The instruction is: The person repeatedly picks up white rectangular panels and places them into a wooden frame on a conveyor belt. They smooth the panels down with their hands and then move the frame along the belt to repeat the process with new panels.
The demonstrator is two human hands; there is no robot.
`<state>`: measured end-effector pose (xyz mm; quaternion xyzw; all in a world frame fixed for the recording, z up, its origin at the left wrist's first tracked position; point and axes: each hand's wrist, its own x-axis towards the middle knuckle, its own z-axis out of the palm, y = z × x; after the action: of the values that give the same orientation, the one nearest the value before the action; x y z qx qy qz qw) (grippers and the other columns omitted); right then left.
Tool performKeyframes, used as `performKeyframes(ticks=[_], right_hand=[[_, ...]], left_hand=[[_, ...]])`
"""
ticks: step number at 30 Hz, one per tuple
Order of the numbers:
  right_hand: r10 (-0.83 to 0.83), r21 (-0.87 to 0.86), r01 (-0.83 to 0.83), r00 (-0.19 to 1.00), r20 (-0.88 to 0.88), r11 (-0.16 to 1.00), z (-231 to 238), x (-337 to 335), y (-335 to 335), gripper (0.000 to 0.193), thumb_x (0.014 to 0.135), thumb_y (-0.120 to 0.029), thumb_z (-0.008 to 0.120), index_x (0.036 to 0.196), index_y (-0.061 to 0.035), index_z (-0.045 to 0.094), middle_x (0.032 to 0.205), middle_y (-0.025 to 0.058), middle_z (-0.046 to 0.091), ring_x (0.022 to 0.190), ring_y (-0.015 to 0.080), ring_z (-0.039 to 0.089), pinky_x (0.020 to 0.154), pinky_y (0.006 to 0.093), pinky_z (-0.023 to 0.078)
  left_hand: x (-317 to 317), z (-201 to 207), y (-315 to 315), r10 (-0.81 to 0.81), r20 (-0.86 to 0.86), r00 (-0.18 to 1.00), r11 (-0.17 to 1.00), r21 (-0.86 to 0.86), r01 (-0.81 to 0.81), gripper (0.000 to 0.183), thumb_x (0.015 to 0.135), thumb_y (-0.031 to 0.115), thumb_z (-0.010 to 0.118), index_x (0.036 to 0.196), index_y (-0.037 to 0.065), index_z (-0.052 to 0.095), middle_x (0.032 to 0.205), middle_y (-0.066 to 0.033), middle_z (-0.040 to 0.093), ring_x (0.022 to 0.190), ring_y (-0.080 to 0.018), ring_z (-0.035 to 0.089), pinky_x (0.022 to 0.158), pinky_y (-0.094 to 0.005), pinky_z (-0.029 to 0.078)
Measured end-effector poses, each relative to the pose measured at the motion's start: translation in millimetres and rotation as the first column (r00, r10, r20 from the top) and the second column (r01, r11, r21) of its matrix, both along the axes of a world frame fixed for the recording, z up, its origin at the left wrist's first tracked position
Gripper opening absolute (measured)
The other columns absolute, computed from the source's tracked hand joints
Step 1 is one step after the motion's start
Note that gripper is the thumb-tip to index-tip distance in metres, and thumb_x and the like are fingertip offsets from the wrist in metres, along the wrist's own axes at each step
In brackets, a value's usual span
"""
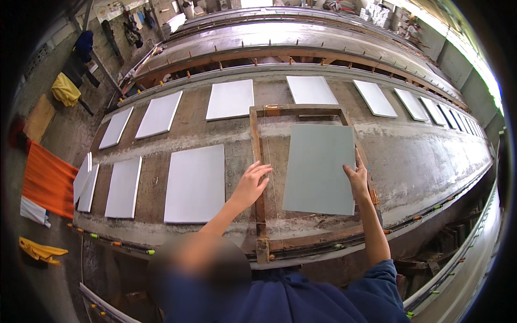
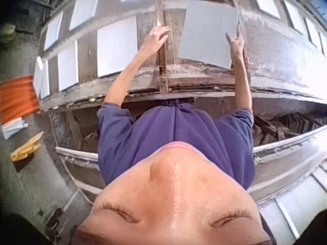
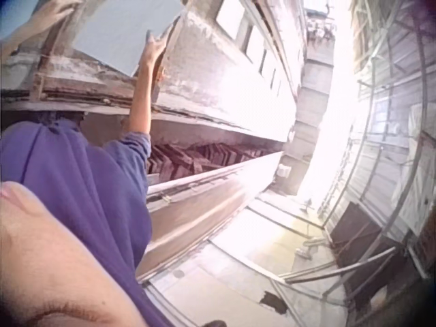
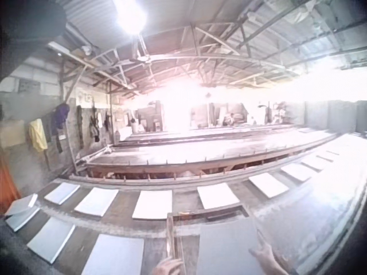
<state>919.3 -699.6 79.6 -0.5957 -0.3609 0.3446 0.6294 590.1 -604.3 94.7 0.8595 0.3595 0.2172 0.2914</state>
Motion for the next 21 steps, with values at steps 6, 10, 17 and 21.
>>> performKeyframes(ticks=[6,10,17,21], right_hand=[[0.076,-0.099,-0.064,0.989,0.128,0.993,-27.2,-3.8,12.3,0.07,0.081,0.004,0.056,0.142,-0.0038,0.023,0.133,0.0196,0.043,0.112,0.021,0.051,0.092,0.0295,0.045],[0.133,-0.065,-0.137,0.989,-0.058,0.988,-30.9,-11.8,22.9,0.069,0.081,0.004,0.056,0.142,-0.0035,0.024,0.129,0.0184,0.047,0.104,0.018,0.055,0.087,0.0268,0.047],[0.173,-0.104,-0.182,0.981,-0.091,0.978,-41.5,-16.9,34.2,0.07,0.081,0.005,0.056,0.142,-0.0037,0.023,0.121,0.0181,0.052,0.096,0.0165,0.057,0.083,0.0257,0.048],[0.19,-0.106,-0.201,0.976,-0.105,0.974,-42.1,-13.5,37.5,0.071,0.081,0.004,0.057,0.142,-0.0037,0.023,0.115,0.0183,0.055,0.092,0.0158,0.059,0.08,0.0249,0.049]], left_hand=[[30.7,-55.5,-13.6,0.25,-0.229,0.941,0.933,0.315,-0.172,0.041,0.088,0.017,0.05,0.124,-0.003,0.046,0.134,-0.0108,0.039,0.135,-0.0256,0.018,0.109,-0.0523,0.018],[42.2,-60.4,-19.1,0.361,-0.237,0.902,0.879,0.411,-0.244,0.032,0.088,0.018,0.051,0.113,0.0,0.056,0.129,-0.0095,0.043,0.133,-0.0252,0.023,0.11,-0.0523,0.017],[44.5,-49.6,-22.1,0.369,-0.23,0.901,0.888,0.372,-0.269,0.015,0.081,0.015,0.062,0.09,0.005,0.067,0.123,-0.0054,0.048,0.13,-0.0246,0.028,0.109,-0.0529,0.022],[44.7,-49.0,-23.0,0.373,-0.186,0.909,0.883,0.371,-0.287,0.014,0.078,0.015,0.066,0.086,0.004,0.069,0.121,-0.0054,0.049,0.129,-0.0252,0.029,0.109,-0.0488,0.025]])
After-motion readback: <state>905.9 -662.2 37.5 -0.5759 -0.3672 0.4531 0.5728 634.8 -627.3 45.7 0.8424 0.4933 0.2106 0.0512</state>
